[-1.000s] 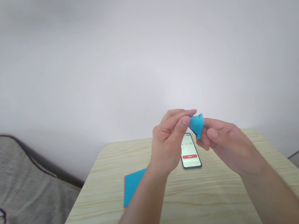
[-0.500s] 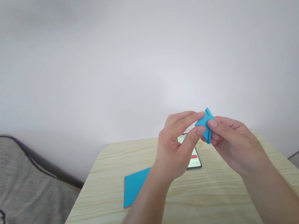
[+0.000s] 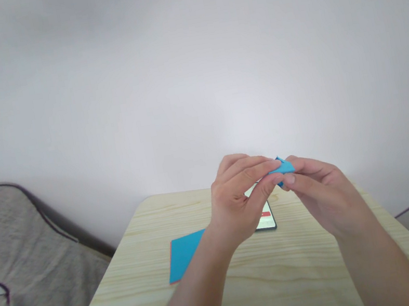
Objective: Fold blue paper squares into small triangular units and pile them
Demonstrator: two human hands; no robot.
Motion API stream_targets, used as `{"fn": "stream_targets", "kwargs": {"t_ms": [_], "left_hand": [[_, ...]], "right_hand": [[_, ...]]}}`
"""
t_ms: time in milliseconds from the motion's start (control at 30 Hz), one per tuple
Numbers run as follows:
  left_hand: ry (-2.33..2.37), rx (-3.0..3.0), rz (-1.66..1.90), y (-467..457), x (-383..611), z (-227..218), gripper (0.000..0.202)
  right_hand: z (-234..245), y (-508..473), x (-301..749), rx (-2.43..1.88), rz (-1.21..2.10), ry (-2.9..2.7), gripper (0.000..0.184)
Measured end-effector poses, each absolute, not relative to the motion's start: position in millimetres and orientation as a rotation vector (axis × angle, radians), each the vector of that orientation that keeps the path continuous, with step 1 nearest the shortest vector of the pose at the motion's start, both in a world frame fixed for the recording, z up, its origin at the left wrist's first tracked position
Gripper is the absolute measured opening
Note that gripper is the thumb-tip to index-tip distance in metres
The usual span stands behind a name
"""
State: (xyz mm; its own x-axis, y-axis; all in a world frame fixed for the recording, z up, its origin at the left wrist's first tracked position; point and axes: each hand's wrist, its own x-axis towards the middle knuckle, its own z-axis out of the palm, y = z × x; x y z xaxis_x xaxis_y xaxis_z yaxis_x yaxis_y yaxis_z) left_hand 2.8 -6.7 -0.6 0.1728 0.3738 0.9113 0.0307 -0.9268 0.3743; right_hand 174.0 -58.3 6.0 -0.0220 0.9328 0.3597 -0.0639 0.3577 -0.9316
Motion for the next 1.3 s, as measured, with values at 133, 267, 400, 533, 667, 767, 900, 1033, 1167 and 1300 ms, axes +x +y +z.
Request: {"fn": "stream_targets", "kwargs": {"t_ms": [133, 267, 400, 533, 667, 767, 900, 1033, 1167, 1300], "left_hand": [[0.517, 2.113, 1.758, -11.8, 1.2, 2.1, 0.016], [0.624, 1.877, 1.651, -14.5, 0.8, 3.3, 0.014], [0.651, 1.646, 1.416, -11.5, 1.8, 2.1, 0.024], [0.557, 1.53, 1.268, -8.1, 2.7, 0.8, 0.025], [0.52, 1.537, 1.209, -6.8, 0.9, 1.2, 0.026], [0.537, 1.569, 1.203, -5.8, -0.5, 1.6, 0.028], [0.565, 1.597, 1.21, -4.5, -0.2, 1.2, 0.031], [0.593, 1.606, 1.207, -5.0, 0.1, 0.3, 0.03], [0.549, 1.637, 1.158, -7.9, -1.9, -0.1, 0.042], [0.574, 1.691, 1.175, -10.6, -2.4, 0.8, 0.024]], "right_hand": [[8.6, -59.5, 172.6, -0.958, 0.917, -1.303, 0.009], [12.3, -60.8, 168.5, -1.06, 0.782, -1.249, 0.022], [11.1, -58.8, 168.5, -1.083, 0.885, -1.342, 0.035], [5.3, -55.5, 172.5, -1.116, 0.989, -1.42, 0.022], [1.5, -53.8, 176.8, -1.153, 1.013, -1.424, 0.028], [2.0, -54.7, 178.9, -1.168, 1.008, -1.444, 0.029], [3.1, -55.8, 181.0, -1.19, 0.997, -1.452, 0.027], [0.4, -53.4, 182.2, -1.21, 0.939, -1.418, 0.03], [-2.2, -49.7, 181.6, -1.13, 0.985, -1.287, 0.028], [-2.3, -49.1, 180.8, -1.095, 1.014, -1.223, 0.027]]}}
